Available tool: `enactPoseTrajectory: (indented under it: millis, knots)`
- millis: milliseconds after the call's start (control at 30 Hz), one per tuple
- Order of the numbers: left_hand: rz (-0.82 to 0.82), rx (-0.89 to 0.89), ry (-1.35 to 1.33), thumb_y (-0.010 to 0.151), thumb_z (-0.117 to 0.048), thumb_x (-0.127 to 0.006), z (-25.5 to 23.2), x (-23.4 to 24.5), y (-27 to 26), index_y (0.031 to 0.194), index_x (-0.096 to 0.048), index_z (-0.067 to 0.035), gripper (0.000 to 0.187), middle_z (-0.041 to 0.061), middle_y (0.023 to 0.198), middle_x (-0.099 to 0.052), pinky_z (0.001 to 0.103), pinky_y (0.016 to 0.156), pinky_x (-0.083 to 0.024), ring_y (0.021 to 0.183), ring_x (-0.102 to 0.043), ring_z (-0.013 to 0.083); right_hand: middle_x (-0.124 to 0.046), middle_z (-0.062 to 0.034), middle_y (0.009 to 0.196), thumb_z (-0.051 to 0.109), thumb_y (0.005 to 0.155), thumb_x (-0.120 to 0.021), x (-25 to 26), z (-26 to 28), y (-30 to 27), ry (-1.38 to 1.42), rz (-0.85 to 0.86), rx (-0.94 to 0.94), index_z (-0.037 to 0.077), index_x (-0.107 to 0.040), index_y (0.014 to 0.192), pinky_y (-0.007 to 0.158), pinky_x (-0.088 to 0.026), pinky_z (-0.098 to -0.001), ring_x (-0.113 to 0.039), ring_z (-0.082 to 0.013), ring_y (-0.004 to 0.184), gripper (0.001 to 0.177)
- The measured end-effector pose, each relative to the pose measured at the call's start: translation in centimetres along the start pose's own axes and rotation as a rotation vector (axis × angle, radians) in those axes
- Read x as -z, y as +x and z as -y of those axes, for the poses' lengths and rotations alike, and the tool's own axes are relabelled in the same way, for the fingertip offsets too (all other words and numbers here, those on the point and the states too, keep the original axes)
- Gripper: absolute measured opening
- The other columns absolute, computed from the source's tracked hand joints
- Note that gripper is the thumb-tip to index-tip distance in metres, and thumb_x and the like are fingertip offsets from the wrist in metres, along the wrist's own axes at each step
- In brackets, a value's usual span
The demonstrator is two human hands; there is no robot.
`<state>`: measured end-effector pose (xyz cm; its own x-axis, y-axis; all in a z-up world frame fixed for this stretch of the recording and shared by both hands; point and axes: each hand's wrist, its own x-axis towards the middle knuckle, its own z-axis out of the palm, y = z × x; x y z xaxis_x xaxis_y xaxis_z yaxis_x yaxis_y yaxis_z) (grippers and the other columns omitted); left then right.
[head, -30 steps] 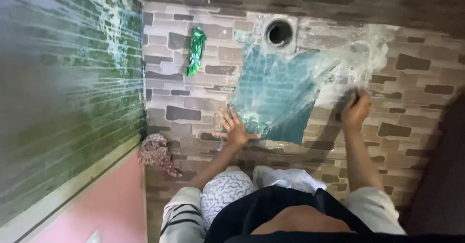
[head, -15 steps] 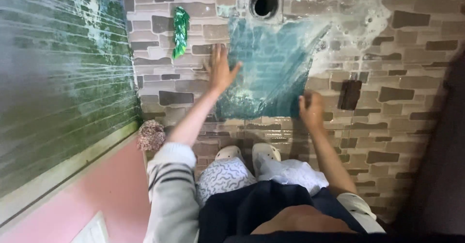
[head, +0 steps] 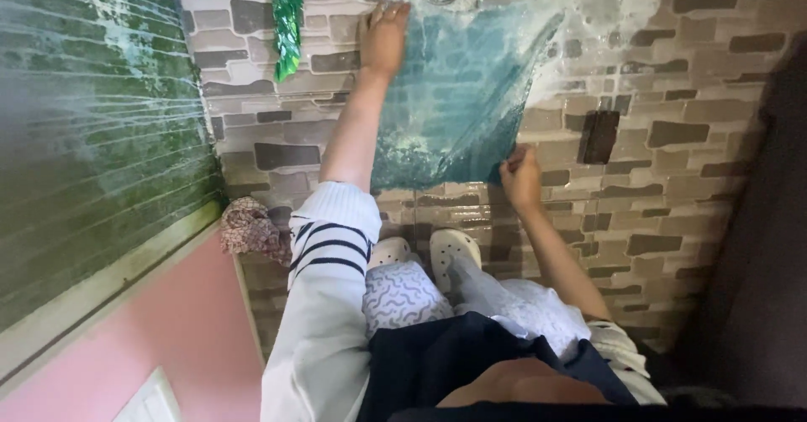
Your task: Scrubbing a bathroom floor tile with a brush and rinsing it with water from a pitcher.
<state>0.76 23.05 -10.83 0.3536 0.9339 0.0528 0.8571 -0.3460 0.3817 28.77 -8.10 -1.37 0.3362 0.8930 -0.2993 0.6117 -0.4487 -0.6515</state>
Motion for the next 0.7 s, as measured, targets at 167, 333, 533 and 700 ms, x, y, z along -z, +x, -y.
enactPoseTrajectory:
  millis: [167, 333, 533, 700]
  knots:
    - [-0.038, 0.017, -0.048, 0.095, -0.01, -0.055, 0.4, -1.0, 1.6, 0.122, -0.069, -0.012, 0.03, 0.014, 0.117, -0.071, 0.048, 0.099, -0.05, 0.114, -0.064, 0.0336, -0.068, -0.0179, 0.094, 0.002, 0.088, -0.077, 3.2, 0.4, 1.7, -0.174, 0.014, 0.015, -0.001, -0.054, 0.117, 0.074, -0.055, -0.0433, -0.069, -0.0323, 0.084, 0.038]
    - [-0.031, -0.002, -0.061, 0.091, -0.005, -0.053, 0.6, 0.8, 0.4, 0.115, -0.069, -0.006, 0.029, 0.022, 0.111, -0.071, 0.05, 0.093, -0.051, 0.107, -0.065, 0.0395, -0.069, -0.0196, 0.103, 0.002, 0.085, -0.076, 7.1, -2.3, 6.4, -0.143, -0.091, 0.077, -0.002, -0.055, 0.114, 0.079, -0.057, -0.0441, -0.071, -0.0333, 0.092, 0.036]
    - [-0.125, -0.049, -0.322, 0.081, -0.004, -0.064, 1.7, 3.7, -2.0, 0.117, -0.072, -0.004, 0.036, 0.025, 0.11, -0.07, 0.051, 0.092, -0.051, 0.104, -0.064, 0.0439, -0.067, -0.0159, 0.098, -0.001, 0.084, -0.073, 8.4, -0.3, 10.6, -0.482, -0.416, 0.208, 0.005, -0.061, 0.11, 0.077, -0.053, -0.0448, -0.065, -0.0351, 0.089, 0.03]
    - [-0.095, 0.096, -0.369, 0.076, -0.015, -0.076, 0.6, 5.8, -2.1, 0.104, -0.074, -0.002, 0.03, 0.026, 0.101, -0.072, 0.052, 0.087, -0.052, 0.099, -0.065, 0.0465, -0.066, -0.0188, 0.102, 0.033, 0.095, -0.07, 1.6, 10.7, 4.9, -0.393, 0.423, 0.189, 0.003, -0.061, 0.106, 0.092, -0.053, -0.0502, -0.064, -0.0345, 0.098, 0.034]
